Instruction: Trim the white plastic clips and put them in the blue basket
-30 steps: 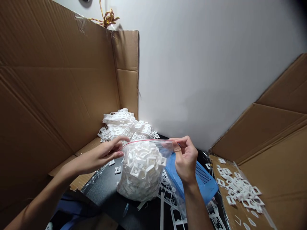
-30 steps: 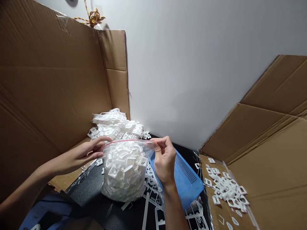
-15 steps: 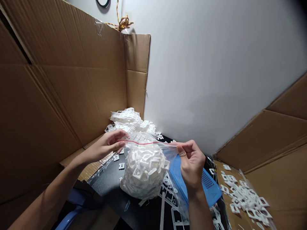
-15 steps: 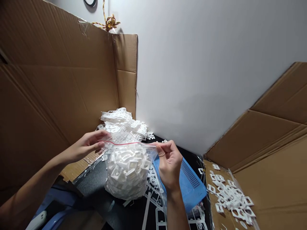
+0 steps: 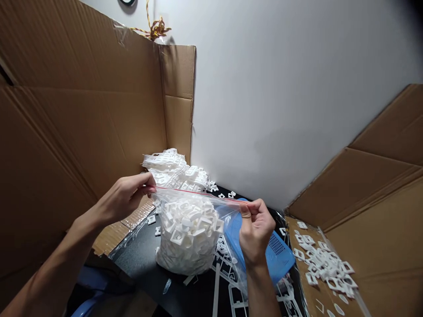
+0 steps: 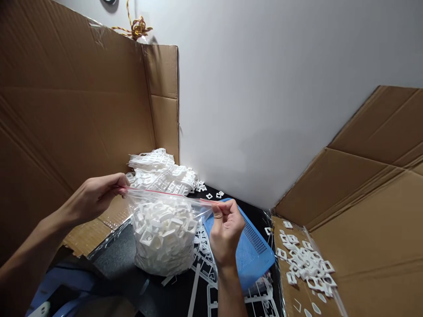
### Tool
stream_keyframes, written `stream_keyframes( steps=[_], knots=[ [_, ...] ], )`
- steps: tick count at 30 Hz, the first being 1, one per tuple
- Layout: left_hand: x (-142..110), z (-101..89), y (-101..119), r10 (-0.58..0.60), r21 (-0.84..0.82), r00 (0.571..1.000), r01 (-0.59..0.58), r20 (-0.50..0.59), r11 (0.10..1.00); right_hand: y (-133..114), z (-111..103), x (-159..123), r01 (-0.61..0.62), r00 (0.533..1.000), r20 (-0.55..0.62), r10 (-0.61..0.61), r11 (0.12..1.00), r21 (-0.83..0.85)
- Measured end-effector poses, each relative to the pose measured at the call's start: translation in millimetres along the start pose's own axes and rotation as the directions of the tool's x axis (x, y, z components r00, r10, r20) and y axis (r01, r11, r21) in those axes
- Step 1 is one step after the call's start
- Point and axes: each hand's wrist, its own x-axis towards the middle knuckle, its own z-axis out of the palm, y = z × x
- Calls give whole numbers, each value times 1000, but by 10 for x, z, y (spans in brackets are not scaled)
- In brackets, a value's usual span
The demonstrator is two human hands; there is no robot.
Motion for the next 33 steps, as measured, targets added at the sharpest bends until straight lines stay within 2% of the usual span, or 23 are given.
stream_keyframes(
  steps=[3,7,9,11,12,13,14,16,18,21,25,28,33],
  knots=[
    [-14,-46,-7,21,26,1000,-21,-11,999,22,14,-36,6,1000,-29,-6,1000,3],
    [-1,-107,99,13,-30,997,-11,75,999,21,21,-67,0,1000,-8,0,998,61],
    [11,-99,281,-12,-1,997,13,80,1000,-3,47,-96,14,1000,11,-15,998,65],
    [29,-31,550,-27,59,1000,27,10,998,-36,98,-134,48,998,44,-51,997,55],
    [44,25,700,35,121,996,-24,-82,992,-54,129,-153,66,996,62,-70,996,61],
    [67,93,849,104,188,987,-80,-123,979,-71,161,-169,81,993,74,-87,994,74],
    [97,167,988,147,211,986,-129,-73,969,-86,190,-182,92,992,76,-98,992,86],
    [178,312,1209,203,158,979,-206,32,966,-105,227,-191,104,993,50,-108,991,80],
    [274,435,1331,232,129,968,-243,94,961,-108,229,-186,112,994,8,-112,993,48],
    [408,564,1356,237,170,967,-250,95,953,-95,186,-172,116,993,-20,-116,993,27],
    [514,650,1261,218,65,972,-224,86,972,-85,151,-171,100,995,-25,-99,994,43],
    [529,675,1196,194,-9,978,-194,76,981,-85,175,-172,78,997,-20,-77,995,67],
    [487,708,1170,162,0,986,-162,50,987,-66,225,-181,39,999,-17,-37,994,99]
  ],
)
